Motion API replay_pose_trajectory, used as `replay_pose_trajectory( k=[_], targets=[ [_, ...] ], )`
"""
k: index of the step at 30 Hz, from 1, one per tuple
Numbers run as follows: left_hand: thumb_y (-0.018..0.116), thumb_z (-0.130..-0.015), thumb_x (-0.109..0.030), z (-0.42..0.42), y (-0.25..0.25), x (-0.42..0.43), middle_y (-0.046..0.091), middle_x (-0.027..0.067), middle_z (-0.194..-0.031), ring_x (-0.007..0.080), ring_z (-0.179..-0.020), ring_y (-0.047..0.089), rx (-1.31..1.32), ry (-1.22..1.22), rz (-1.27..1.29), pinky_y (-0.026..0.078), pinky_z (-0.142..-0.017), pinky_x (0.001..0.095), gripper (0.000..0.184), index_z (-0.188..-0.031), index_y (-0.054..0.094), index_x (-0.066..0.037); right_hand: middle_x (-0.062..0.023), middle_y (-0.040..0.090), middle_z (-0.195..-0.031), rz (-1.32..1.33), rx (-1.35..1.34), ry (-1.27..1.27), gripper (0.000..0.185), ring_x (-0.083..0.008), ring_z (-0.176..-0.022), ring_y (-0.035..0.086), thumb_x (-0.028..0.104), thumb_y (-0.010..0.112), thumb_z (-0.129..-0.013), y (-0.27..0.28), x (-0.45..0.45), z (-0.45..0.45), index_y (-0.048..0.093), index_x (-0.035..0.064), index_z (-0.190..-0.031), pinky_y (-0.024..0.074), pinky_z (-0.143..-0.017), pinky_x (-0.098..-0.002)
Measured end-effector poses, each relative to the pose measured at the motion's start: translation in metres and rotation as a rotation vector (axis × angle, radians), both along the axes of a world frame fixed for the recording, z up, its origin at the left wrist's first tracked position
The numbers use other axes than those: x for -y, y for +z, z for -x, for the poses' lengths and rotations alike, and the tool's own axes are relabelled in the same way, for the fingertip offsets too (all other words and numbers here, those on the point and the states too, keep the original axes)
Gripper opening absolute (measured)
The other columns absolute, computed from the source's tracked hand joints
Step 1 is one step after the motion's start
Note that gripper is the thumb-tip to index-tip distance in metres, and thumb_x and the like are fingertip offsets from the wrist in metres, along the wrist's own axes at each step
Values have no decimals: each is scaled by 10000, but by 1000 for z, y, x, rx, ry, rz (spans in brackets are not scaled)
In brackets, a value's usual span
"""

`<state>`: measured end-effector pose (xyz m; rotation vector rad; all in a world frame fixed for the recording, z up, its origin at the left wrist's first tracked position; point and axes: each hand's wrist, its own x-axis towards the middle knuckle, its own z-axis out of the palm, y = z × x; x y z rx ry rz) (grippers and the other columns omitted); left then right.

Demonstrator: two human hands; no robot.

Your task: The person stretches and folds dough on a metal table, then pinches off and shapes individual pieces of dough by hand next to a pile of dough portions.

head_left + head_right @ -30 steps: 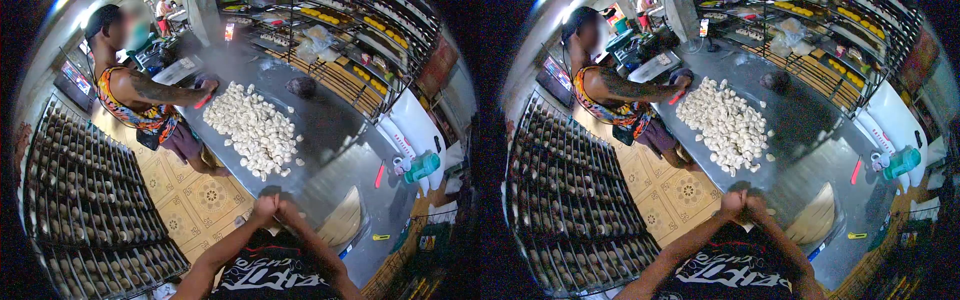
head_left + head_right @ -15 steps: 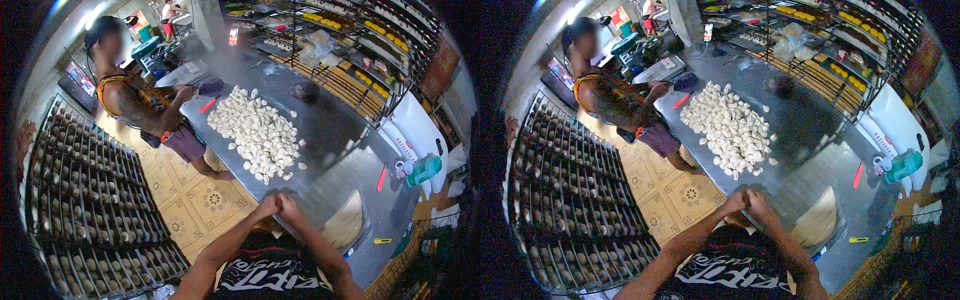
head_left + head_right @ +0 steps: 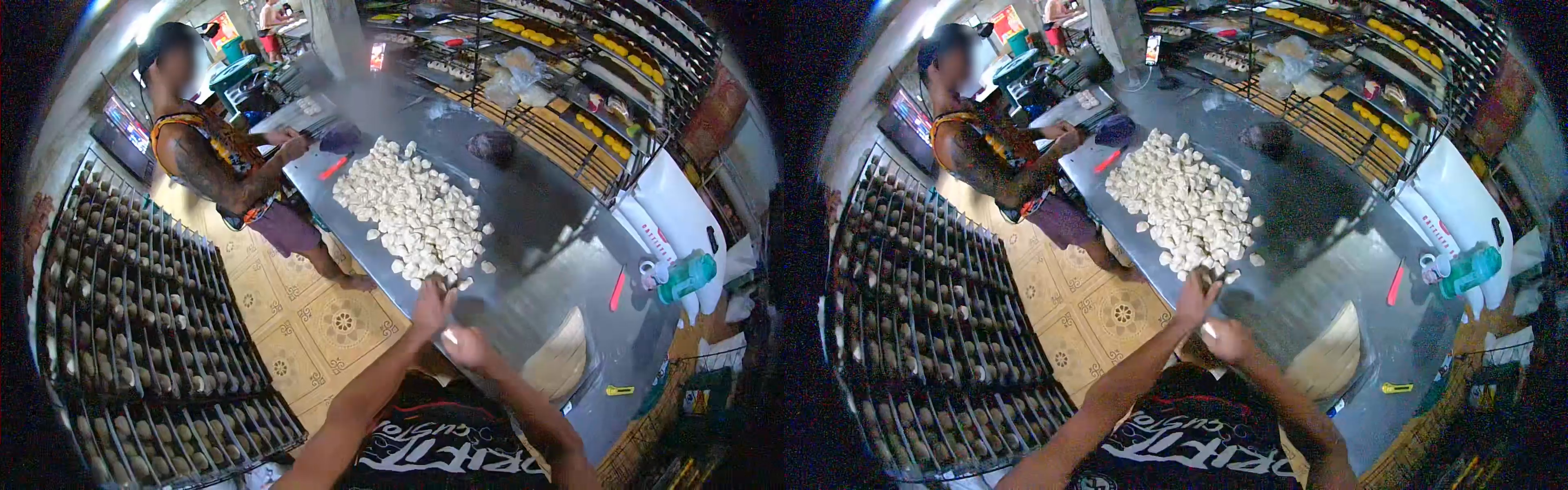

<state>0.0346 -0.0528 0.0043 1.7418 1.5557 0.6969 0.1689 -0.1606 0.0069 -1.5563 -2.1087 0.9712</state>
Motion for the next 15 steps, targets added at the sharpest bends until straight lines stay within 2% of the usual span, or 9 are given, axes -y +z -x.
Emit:
replay_pose_trajectory(
  k=[4,5,6,7,9,10,13,15],
  targets=[
    [551,-984,-280,5,39,-1,676,213,-1050,346,-894,663,130,-251,-748,517,-777,442,324,-1122,628,3,-153,709,-941,5,-196,-616,316,-399,-784,645,261,609,-935,-10,-27,3,633,38,-1158,497,-765,-461],
    [570,-965,-315,15,-4,4,696,229,-1054,374,-854,666,30,-460,-401,517,-745,464,368,-1117,664,7,-153,709,-941,6,-207,-615,316,-399,-784,645,261,609,-935,-15,-25,11,633,38,-1158,497,-765,-461],
    [589,-947,-351,21,-48,9,715,245,-1058,401,-813,668,-62,-652,-47,517,-713,486,413,-1112,701,11,-149,711,-942,-104,-185,-520,324,-394,-790,650,271,606,-940,-20,-19,15,629,37,-1162,498,-772,-458],
    [589,-947,-351,18,-49,16,715,245,-1058,401,-813,668,-54,-651,-47,517,-713,486,413,-1112,701,11,-145,713,-943,-211,-153,-425,332,-388,-796,654,282,603,-945,-27,-9,15,626,36,-1167,499,-779,-455],
    [571,-957,-360,3,-45,32,707,251,-963,422,-774,664,-119,-519,-5,516,-690,500,398,-1014,709,9,-137,717,-944,-420,-80,-228,349,-377,-808,662,303,596,-955,-40,5,7,620,33,-1175,501,-793,-450],
    [562,-962,-364,1,-40,41,704,253,-916,433,-754,662,-157,-451,22,515,-678,507,401,-965,713,8,-137,717,-944,-415,-76,-226,349,-377,-808,662,303,596,-955,-52,6,5,620,33,-1175,501,-793,-450],
    [534,-978,-376,10,-24,65,692,261,-774,465,-694,655,-305,-247,104,514,-644,527,455,-819,725,5,-148,713,-992,-182,-315,-201,363,-373,-847,660,312,605,-957,-94,0,12,624,32,-1186,506,-821,-444],
    [525,-983,-380,6,-18,65,689,264,-726,475,-675,653,-345,-183,116,513,-633,534,485,-770,729,4,-152,712,-1008,-118,-384,-196,367,-371,-861,659,315,608,-958,-93,-2,5,625,31,-1189,508,-830,-442]
  ],
)
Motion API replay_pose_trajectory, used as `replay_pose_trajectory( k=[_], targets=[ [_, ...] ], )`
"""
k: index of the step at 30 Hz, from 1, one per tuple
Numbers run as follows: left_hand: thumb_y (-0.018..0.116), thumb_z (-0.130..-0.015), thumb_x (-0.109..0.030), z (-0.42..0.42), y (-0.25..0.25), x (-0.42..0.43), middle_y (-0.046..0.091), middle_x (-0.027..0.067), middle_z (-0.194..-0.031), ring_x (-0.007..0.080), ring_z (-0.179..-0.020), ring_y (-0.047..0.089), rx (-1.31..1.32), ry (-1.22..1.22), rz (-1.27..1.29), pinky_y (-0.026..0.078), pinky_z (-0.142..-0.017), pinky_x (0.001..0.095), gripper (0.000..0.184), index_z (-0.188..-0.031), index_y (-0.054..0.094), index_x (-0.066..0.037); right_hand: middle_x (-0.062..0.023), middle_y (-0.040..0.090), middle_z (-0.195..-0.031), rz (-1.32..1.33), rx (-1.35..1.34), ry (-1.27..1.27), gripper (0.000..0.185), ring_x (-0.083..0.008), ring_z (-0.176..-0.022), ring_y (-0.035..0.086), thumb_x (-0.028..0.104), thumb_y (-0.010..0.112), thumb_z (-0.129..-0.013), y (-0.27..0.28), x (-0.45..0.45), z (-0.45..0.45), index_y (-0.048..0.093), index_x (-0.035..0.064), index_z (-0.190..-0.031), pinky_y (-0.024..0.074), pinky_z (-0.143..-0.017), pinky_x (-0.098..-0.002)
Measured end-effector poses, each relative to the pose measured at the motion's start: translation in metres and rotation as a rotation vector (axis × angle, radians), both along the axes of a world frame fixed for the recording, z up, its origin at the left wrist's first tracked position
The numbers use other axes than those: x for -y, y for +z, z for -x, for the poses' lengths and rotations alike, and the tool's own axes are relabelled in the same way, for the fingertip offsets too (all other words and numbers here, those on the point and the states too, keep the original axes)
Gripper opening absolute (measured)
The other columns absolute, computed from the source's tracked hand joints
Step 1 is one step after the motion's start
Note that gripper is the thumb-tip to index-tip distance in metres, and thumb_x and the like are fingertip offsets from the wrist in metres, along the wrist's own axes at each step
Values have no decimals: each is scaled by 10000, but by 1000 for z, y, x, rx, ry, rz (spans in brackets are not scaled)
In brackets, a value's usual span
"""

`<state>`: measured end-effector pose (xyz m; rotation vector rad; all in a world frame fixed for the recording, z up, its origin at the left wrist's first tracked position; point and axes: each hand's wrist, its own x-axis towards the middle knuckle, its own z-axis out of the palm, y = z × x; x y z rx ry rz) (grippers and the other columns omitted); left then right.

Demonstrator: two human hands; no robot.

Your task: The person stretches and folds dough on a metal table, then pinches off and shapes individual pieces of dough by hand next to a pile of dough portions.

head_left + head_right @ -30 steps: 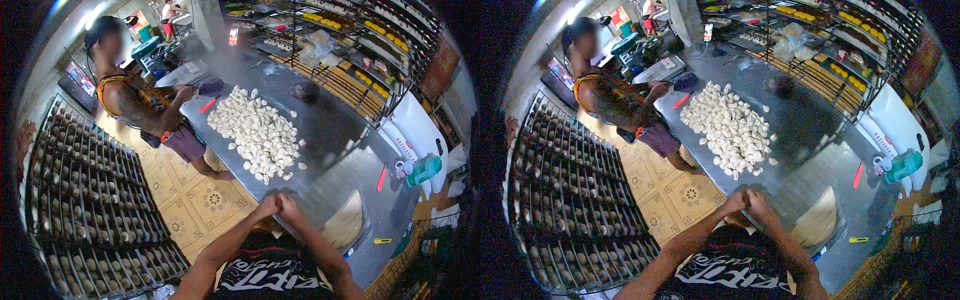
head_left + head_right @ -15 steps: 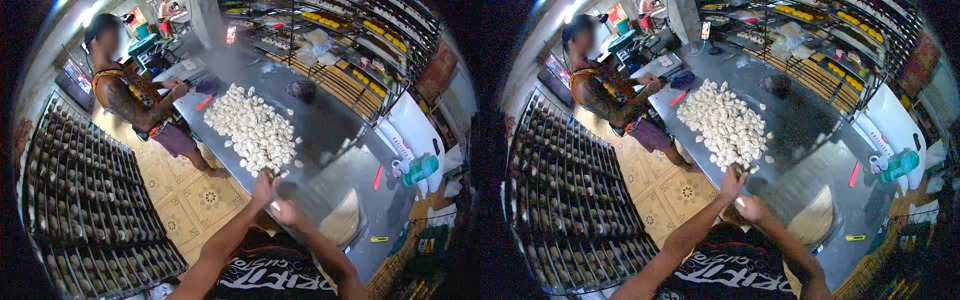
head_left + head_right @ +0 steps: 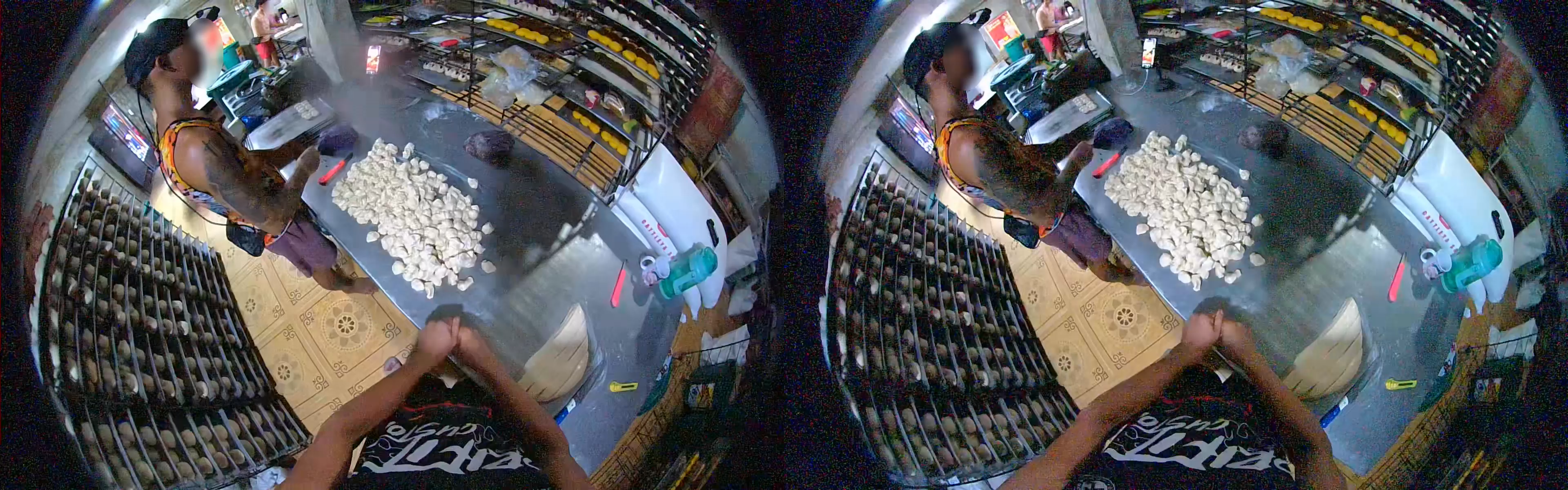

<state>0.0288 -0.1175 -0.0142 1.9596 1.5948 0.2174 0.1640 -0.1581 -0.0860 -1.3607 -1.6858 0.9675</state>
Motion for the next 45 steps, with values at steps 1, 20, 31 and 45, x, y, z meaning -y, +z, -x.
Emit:
replay_pose_trajectory(
  k=[1,20,31,45],
  targets=[
    [517,-988,-388,-1,2,-2,688,260,-717,481,-667,648,3,13,-43,512,-632,541,498,-753,727,-2,-154,707,-1029,116,106,58,369,-367,-877,656,316,607,-957,20,-1,-4,626,32,-1192,508,-832,-438],
    [478,-1019,-351,21,-86,-6,710,223,-836,406,-680,653,582,-334,-16,520,-605,465,438,-973,699,24,-187,661,-907,-119,301,-99,444,-350,-726,623,274,715,-853,31,18,-5,621,18,-1204,483,-701,-459],
    [475,-1009,-470,11,4,-48,664,195,-668,437,-558,610,65,-12,-289,475,-511,517,528,-860,720,-26,-220,711,-882,176,405,189,384,-434,-787,663,327,619,-918,75,0,12,636,50,-1183,510,-718,-509],
    [467,-1013,-377,23,-53,-4,741,209,-948,334,-783,696,468,-209,460,539,-710,428,461,-1141,700,-1,-168,693,-765,-575,216,78,293,-390,-646,644,241,665,-881,-10,-1,-8,665,72,-1121,498,-597,-485]
  ],
)
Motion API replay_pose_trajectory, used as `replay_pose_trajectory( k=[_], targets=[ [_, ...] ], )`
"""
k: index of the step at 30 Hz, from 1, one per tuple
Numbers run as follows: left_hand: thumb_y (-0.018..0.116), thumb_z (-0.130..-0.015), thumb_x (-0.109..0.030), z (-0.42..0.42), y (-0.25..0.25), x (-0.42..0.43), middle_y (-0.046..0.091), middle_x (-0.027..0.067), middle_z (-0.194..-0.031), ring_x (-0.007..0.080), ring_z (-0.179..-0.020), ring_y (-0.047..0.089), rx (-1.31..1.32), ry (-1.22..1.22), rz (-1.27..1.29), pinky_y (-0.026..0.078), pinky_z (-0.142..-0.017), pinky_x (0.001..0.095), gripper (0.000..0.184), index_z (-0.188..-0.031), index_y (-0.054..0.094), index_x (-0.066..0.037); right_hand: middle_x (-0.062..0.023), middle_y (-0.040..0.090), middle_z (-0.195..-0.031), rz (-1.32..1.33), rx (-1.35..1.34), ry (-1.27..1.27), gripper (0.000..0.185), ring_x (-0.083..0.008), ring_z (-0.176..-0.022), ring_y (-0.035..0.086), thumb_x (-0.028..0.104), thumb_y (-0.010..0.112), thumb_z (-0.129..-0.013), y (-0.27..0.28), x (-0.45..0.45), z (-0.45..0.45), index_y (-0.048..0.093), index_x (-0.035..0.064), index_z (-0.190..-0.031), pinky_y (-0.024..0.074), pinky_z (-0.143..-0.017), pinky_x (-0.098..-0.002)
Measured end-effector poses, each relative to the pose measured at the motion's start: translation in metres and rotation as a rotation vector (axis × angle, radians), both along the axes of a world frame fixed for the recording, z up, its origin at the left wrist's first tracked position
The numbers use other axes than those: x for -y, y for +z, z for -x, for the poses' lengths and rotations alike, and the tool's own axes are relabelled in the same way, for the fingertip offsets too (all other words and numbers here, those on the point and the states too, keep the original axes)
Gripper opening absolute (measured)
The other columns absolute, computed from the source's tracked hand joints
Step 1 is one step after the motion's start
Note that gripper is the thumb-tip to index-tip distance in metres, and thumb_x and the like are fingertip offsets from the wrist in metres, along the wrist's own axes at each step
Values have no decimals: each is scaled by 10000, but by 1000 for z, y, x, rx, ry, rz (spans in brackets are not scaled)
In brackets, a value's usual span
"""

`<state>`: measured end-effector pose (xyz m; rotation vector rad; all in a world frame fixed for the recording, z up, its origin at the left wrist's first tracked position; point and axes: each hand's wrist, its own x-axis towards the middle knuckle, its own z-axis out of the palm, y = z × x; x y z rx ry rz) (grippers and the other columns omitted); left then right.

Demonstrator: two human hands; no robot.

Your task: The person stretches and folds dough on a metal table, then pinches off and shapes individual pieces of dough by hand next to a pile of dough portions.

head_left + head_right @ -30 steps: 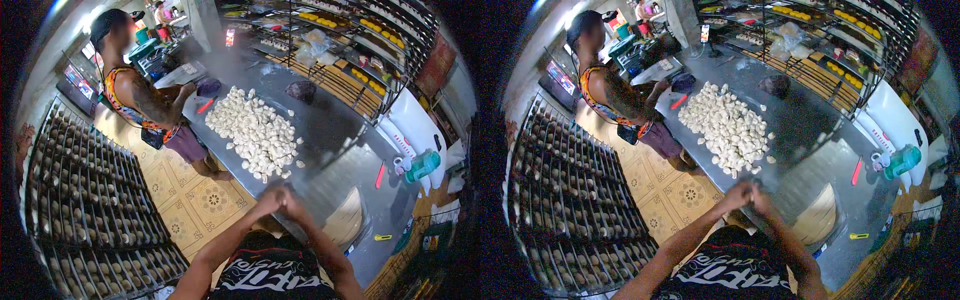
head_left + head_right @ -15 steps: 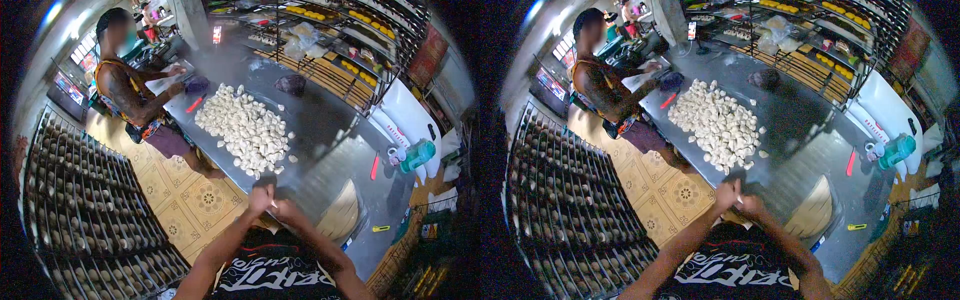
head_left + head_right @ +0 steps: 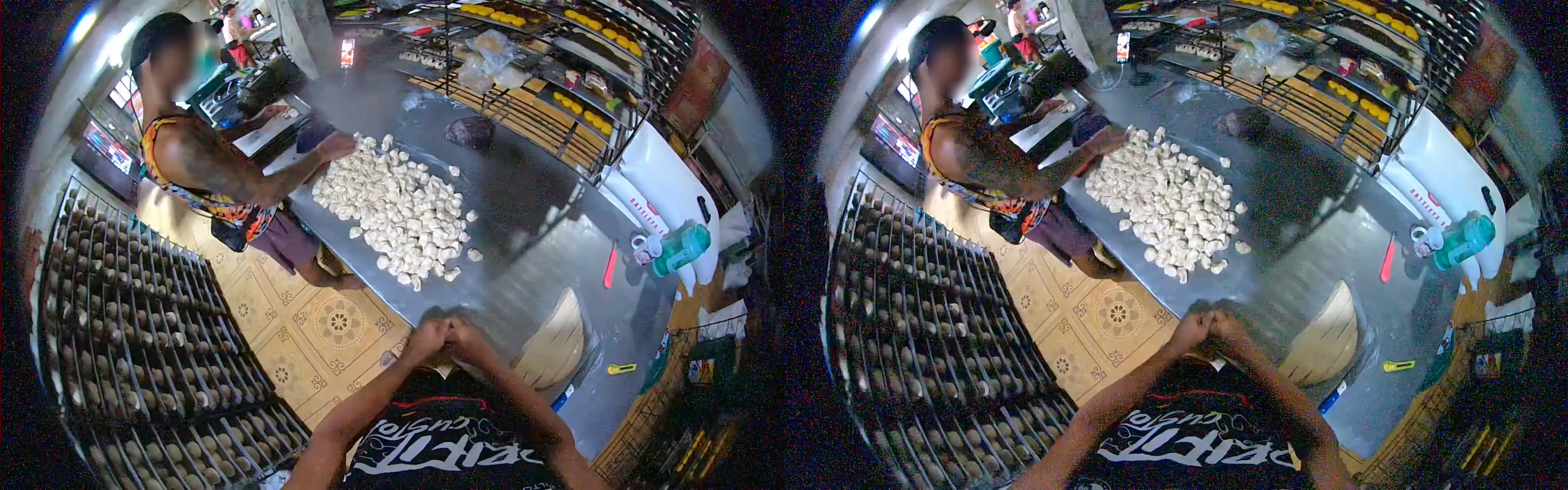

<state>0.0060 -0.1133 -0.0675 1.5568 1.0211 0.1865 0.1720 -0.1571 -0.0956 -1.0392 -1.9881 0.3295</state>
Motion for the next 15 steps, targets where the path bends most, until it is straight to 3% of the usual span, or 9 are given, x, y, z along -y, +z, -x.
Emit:
replay_pose_trajectory(
  k=[4,7,9,12,14,15],
  targets=[
    [511,-1001,-419,-13,61,0,671,207,-660,415,-540,612,-432,176,-657,483,-518,492,521,-808,709,23,-175,665,-669,852,129,-283,265,-430,-580,603,228,660,-885,84,-4,18,662,75,-1101,489,-565,-507],
    [484,-1017,-443,-11,84,-23,664,235,-680,473,-573,611,-550,196,-650,487,-533,530,561,-800,700,27,-178,669,-680,698,172,-262,264,-429,-585,605,224,657,-889,112,-10,14,656,72,-1105,491,-567,-503],
    [482,-1029,-420,-8,85,-47,675,246,-727,468,-617,631,-359,259,-667,511,-576,524,527,-894,698,42,-180,674,-690,567,206,-239,264,-428,-590,608,220,653,-893,124,-8,15,649,69,-1109,492,-568,-500],
    [477,-1038,-411,-22,107,-84,681,240,-780,437,-651,640,-161,421,-794,517,-614,518,500,-1009,678,46,-180,675,-694,648,75,-293,267,-423,-598,612,225,658,-893,170,-9,28,650,65,-1106,492,-571,-494],
    [521,-1024,-398,-31,102,-112,675,216,-801,390,-674,633,144,609,-1352,505,-625,485,450,-1056,654,31,-179,677,-698,689,-58,-376,270,-418,-605,617,230,663,-893,194,-23,29,651,60,-1102,491,-573,-489],
    [547,-1011,-388,-27,108,-109,665,199,-778,374,-658,611,152,477,-1294,490,-616,476,429,-1040,663,24,-179,677,-698,684,-64,-375,270,-418,-605,617,230,663,-893,189,-24,28,651,60,-1102,491,-573,-489]
  ],
)
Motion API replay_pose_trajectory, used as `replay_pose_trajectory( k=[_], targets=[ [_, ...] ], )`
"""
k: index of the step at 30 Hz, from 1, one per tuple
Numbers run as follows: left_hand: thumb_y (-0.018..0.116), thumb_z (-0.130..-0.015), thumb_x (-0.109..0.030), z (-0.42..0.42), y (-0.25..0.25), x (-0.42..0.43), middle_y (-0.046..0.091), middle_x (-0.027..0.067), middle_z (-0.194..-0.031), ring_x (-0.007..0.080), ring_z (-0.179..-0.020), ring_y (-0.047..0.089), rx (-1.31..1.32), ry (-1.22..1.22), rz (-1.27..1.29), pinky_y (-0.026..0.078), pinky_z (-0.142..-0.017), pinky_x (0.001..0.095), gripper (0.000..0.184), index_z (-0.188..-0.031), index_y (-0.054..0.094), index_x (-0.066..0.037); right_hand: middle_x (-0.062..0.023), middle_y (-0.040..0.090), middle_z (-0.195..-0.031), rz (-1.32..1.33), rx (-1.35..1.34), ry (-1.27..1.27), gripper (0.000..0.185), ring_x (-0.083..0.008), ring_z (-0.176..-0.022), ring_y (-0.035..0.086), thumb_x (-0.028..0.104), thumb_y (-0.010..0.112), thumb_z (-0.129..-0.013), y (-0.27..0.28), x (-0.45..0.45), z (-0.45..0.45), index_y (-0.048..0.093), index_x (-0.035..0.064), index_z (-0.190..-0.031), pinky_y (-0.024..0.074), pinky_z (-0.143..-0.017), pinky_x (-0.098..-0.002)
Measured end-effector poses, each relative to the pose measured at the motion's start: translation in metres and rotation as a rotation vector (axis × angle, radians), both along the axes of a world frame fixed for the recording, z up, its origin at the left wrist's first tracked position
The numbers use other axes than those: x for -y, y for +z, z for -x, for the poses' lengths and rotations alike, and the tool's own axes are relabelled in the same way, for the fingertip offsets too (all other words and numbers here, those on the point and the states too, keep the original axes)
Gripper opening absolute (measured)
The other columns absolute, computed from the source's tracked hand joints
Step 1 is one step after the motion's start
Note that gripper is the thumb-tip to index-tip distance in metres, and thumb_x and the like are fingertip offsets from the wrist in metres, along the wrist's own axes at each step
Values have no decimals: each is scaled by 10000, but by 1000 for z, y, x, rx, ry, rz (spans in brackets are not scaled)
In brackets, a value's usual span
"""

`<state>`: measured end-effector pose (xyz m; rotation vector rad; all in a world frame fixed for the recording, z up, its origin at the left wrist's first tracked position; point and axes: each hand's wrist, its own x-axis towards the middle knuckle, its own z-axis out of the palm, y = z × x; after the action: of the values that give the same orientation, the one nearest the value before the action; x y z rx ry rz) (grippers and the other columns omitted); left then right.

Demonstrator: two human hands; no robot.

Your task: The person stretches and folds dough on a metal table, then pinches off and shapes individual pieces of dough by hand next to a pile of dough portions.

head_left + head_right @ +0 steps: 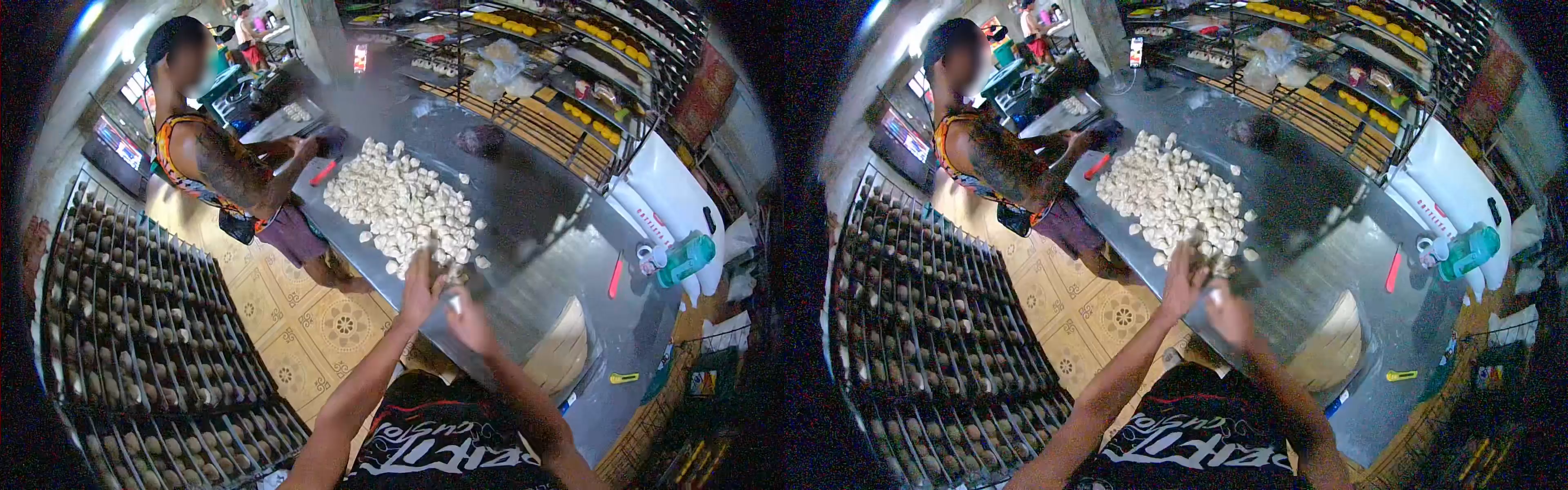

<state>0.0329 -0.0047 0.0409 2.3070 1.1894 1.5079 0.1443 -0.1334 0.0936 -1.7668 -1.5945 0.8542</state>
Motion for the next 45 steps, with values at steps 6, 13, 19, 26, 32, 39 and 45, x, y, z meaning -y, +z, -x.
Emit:
replay_pose_trajectory(
  k=[6,13,19,26,32,39,45],
  targets=[
    [501,-1025,-407,38,-104,95,661,182,-720,309,-570,531,-145,-551,873,424,-545,453,486,-890,691,19,-206,690,-763,-171,-235,118,273,-432,-655,632,217,656,-888,-72,23,-20,645,35,-1091,490,-613,-499],
    [442,-1035,-453,17,-31,108,680,233,-690,420,-576,608,-519,30,920,483,-552,504,618,-749,719,20,-206,698,-815,-147,61,285,302,-419,-689,648,282,623,-908,-93,28,-15,649,42,-1089,501,-639,-491],
    [419,-1028,-527,16,-12,72,683,253,-718,431,-575,609,-584,59,855,485,-563,512,693,-820,723,61,-185,715,-859,183,278,387,381,-402,-718,664,393,574,-945,-109,24,-12,651,75,-1142,521,-648,-476],
    [537,-1004,-447,5,19,24,639,257,-1182,370,-1044,622,9,-145,294,488,-940,452,617,-1378,523,44,-154,690,-858,231,-152,-240,231,-330,-657,608,206,629,-909,-10,13,-20,643,33,-1061,515,-661,-449],
    [495,-1013,-400,14,-92,134,681,221,-1149,342,-1030,647,-115,-600,1152,503,-890,429,493,-1257,631,5,-173,690,-906,22,-357,111,282,-311,-753,631,204,629,-919,-61,65,-54,608,28,-1138,499,-681,-422],
    [464,-1007,-491,-1,-92,161,719,211,-832,436,-705,645,-386,-78,901,497,-651,515,523,-928,726,-45,-162,728,-888,21,-29,210,446,-361,-789,676,401,476,-1015,-104,79,-42,596,58,-1274,537,-762,-469],
    [436,-1019,-505,27,-50,115,628,213,-594,439,-520,557,-467,-64,694,439,-516,513,697,-599,660,5,-156,732,-867,199,94,139,440,-359,-793,692,417,478,-999,-96,45,-2,646,72,-1216,520,-719,-495]
  ],
)
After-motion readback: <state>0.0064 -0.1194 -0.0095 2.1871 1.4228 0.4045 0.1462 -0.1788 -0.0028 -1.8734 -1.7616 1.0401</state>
